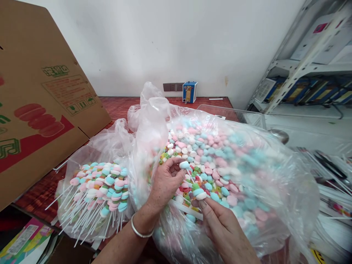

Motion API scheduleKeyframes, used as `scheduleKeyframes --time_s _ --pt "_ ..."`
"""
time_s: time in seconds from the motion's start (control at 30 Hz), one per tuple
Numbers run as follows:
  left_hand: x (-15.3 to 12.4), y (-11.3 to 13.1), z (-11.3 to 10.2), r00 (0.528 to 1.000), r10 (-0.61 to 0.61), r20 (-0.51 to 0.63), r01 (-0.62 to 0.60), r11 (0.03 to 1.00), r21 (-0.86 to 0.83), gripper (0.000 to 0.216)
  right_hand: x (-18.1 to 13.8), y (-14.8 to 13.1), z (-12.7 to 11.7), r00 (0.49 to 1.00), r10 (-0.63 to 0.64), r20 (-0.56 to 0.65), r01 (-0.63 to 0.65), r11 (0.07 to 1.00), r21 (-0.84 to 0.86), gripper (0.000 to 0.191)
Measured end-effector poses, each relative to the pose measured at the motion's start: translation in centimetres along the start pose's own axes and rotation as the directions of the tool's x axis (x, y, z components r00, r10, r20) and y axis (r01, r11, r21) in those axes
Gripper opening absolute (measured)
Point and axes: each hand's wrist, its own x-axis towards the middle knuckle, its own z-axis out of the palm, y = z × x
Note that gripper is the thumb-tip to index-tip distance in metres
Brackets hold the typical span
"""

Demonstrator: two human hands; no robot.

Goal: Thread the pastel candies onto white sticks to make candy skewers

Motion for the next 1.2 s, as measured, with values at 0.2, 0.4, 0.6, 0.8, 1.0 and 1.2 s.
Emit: scheduleKeyframes --time_s 0.2,0.4,0.6,0.8,1.0,1.2 --pt "0.0 -0.4 0.2 0.999 0.042 0.005 -0.042 0.999 0.000 0.027 -0.2 -0.7 0.8 0.996 0.068 0.063 -0.078 0.979 0.188 0.047" --pt "-0.2 -0.6 0.1 0.997 0.070 0.027 -0.070 0.997 0.008 0.023 0.2 -0.8 1.7 0.998 0.034 0.046 -0.043 0.972 0.231 0.045" --pt "-0.1 -0.4 -0.1 0.999 0.015 0.049 -0.011 0.997 -0.075 0.025 0.9 -0.9 1.7 0.997 -0.074 -0.001 0.073 0.989 0.132 0.043" --pt "-1.1 -0.4 -0.1 0.989 0.047 0.141 -0.042 0.998 -0.037 0.020 2.0 -1.3 1.4 0.975 -0.199 -0.096 0.197 0.980 -0.033 0.037" --pt "-1.8 0.3 -1.8 0.978 0.163 0.132 -0.185 0.967 0.174 0.038 2.9 0.4 -0.1 0.930 -0.270 -0.249 0.196 0.938 -0.285 0.036" --pt "-0.3 0.6 -5.1 0.904 0.416 0.101 -0.376 0.661 0.649 0.023 2.3 1.4 -2.7 0.863 -0.342 -0.372 0.113 0.849 -0.516 0.039"
